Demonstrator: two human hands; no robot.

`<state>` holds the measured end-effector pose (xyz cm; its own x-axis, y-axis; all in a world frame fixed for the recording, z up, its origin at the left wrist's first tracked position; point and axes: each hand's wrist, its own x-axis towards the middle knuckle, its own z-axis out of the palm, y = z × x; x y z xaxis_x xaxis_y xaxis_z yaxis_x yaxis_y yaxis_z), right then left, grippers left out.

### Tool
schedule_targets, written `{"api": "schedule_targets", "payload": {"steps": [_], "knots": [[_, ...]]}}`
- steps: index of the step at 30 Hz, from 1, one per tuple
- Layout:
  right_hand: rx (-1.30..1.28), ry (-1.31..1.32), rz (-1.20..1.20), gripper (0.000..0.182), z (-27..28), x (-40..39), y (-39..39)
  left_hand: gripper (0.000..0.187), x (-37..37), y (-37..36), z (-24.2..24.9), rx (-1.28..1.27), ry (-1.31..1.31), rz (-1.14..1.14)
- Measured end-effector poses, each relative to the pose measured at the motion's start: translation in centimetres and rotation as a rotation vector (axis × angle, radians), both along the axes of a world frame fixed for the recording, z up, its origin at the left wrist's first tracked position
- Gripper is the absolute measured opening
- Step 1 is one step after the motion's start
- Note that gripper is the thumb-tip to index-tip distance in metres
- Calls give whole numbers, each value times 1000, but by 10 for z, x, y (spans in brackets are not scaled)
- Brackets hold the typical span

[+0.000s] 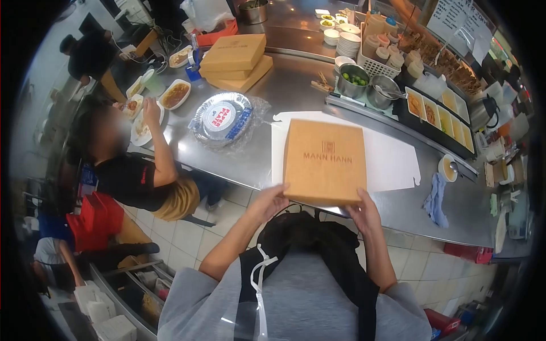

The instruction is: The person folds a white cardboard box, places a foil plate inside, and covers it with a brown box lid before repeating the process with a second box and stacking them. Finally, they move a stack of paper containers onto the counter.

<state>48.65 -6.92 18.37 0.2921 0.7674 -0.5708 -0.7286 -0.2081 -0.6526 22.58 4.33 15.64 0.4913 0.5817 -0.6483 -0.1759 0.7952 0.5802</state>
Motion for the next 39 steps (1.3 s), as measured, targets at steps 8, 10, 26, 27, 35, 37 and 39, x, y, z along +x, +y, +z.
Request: {"api": "schedule_targets", "payload": {"steps": [8,10,26,27,35,37,39], "knots": [[84,-55,-40,42,-34,4,39,30,12,35,-12,-55,-101,161],[54,-122,-37,42,-35,2,37,30,12,30,-14,5,-10,149],[86,-384,154,51,22,-22,60,49,13,16,50,852,92,340],[249,-429,129,49,31,-27,84,49,7,26,53,865,98,361],[568,-152,41,62,63,-104,345,66,-9,55,-68,1683,1244,-508],[496,-158,-9,60,57,-129,402,54,-2,49,-45,1769,1219,-346],[479,-166,-19,59,44,-145,444,51,-6,50,-46,1756,1158,-292]]}}
